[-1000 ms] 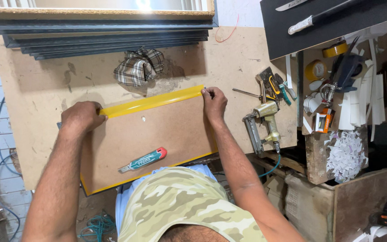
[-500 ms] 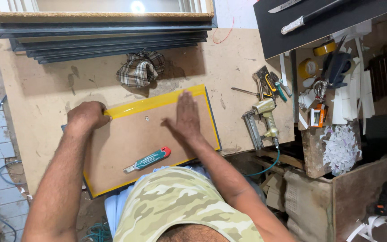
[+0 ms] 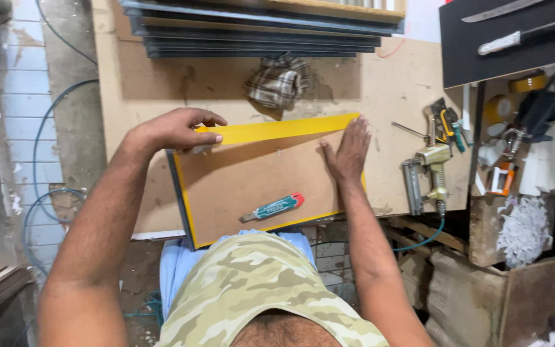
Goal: The person assembles a picture frame by attaching a dark frame to a cardboard backing using a nail gun, then applies yellow tape and white corner pieces to the frame edges.
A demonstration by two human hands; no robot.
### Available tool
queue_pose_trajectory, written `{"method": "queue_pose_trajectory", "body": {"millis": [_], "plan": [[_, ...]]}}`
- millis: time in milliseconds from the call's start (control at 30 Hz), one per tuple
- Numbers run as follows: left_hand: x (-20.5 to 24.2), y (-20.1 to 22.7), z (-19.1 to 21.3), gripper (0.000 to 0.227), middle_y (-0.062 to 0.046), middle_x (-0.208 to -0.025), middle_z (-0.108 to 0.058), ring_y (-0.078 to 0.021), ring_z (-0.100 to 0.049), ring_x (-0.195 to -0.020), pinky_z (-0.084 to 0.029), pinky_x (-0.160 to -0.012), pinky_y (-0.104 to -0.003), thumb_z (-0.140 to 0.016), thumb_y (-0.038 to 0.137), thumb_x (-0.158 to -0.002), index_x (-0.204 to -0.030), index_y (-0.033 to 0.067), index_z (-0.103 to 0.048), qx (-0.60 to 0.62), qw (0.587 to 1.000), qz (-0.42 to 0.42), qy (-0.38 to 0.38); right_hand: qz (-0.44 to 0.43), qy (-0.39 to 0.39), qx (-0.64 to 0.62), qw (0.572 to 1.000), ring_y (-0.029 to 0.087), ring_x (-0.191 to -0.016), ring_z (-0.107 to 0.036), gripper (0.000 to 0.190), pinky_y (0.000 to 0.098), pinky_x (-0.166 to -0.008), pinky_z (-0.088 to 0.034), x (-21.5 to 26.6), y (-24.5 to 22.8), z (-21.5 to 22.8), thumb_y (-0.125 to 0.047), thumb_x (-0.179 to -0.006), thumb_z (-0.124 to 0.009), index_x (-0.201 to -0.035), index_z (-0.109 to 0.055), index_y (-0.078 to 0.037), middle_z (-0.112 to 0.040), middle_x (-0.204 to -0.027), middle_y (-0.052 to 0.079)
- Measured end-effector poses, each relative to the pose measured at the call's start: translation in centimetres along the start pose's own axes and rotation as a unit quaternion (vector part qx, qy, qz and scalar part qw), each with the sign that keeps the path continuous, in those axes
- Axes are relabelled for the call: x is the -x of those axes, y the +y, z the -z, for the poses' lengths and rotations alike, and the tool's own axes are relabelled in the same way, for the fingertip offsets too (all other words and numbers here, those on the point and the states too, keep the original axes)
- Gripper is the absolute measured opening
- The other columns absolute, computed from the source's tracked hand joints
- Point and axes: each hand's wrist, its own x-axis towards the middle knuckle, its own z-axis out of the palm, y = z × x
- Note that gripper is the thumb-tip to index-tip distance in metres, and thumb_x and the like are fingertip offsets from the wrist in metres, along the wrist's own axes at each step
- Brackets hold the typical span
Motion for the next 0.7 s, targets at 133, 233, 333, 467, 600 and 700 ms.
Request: {"method": "queue_pose_trajectory", "body": {"millis": [133, 233, 333, 467, 600, 700], "plan": [[4.1, -4.0, 3.5, 0.051, -0.010, -0.066, -0.062, -0.0169, -0.055, -0.050, -0.046, -0.046, -0.035, -0.074, 0.045, -0.085, -0.121, 0.0093, -0.074, -0.014, 0.998, 0.061, -0.031, -0.006, -0.009, -0.016, 1.000, 0.048, -0.158, -0.016, 0.101, 0.0600, -0.128, -0.011, 0.5, 0.2, 0.1, -0.062, -0.098, -0.062, -0.160, -0.027, 0.010, -0.020, -0.168, 0.034], [5.2, -6.7, 3.5, 0.050, -0.004, -0.062, -0.062, -0.0164, -0.058, -0.049, -0.048, -0.046, -0.035, -0.076, 0.047, -0.086, -0.116, 0.0075, -0.075, -0.062, 0.992, 0.097, -0.050, -0.009, -0.014, -0.009, 1.000, 0.048, -0.159, -0.017, 0.100, 0.0603, -0.129, -0.011, 0.2, -0.2, 0.1, -0.061, -0.100, -0.061, -0.160, -0.027, 0.011, -0.020, -0.169, 0.034], [4.7, -8.6, 2.4, 0.046, -0.007, -0.060, -0.060, -0.0171, -0.055, -0.050, -0.046, -0.047, -0.036, -0.074, 0.046, -0.088, -0.116, 0.0105, -0.073, -0.063, 0.989, 0.130, -0.037, -0.009, -0.011, -0.007, 1.000, 0.048, -0.159, -0.017, 0.100, 0.0603, -0.129, -0.012, 0.2, -0.5, 0.2, -0.060, -0.102, -0.060, -0.161, -0.026, 0.012, -0.021, -0.169, 0.034], [3.1, -10.2, 1.3, 0.038, -0.007, -0.059, -0.060, -0.0178, -0.055, -0.049, -0.047, -0.047, -0.037, -0.070, 0.041, -0.091, -0.116, 0.0123, -0.073, -0.080, 0.990, 0.111, -0.032, -0.013, -0.007, 0.008, 1.000, 0.047, -0.160, -0.017, 0.097, 0.0596, -0.129, -0.012, 0.2, -0.5, 0.4, -0.060, -0.103, -0.060, -0.161, -0.028, 0.010, -0.021, -0.169, 0.034], [2.9, -10.8, 1.2, 0.035, -0.006, -0.062, -0.061, -0.0174, -0.055, -0.050, -0.047, -0.048, -0.037, -0.069, 0.038, -0.092, -0.117, 0.0131, -0.073, -0.068, 0.990, 0.118, -0.030, -0.011, 0.000, -0.002, 1.000, 0.046, -0.160, -0.018, 0.097, 0.0597, -0.129, -0.013, 0.2, -0.9, 0.1, -0.060, -0.104, -0.059, -0.161, -0.027, 0.011, -0.022, -0.169, 0.033], [2.9, -10.5, 1.1, 0.037, -0.006, -0.063, -0.062, -0.0174, -0.054, -0.051, -0.047, -0.048, -0.037, -0.069, 0.038, -0.092, -0.122, 0.0155, -0.072, -0.058, 0.991, 0.121, -0.024, -0.015, -0.002, -0.003, 1.000, 0.046, -0.159, -0.018, 0.096, 0.0597, -0.129, -0.013, 0.2, -0.7, 0.2, -0.059, -0.103, -0.059, -0.161, -0.027, 0.011, -0.022, -0.169, 0.033]]}}
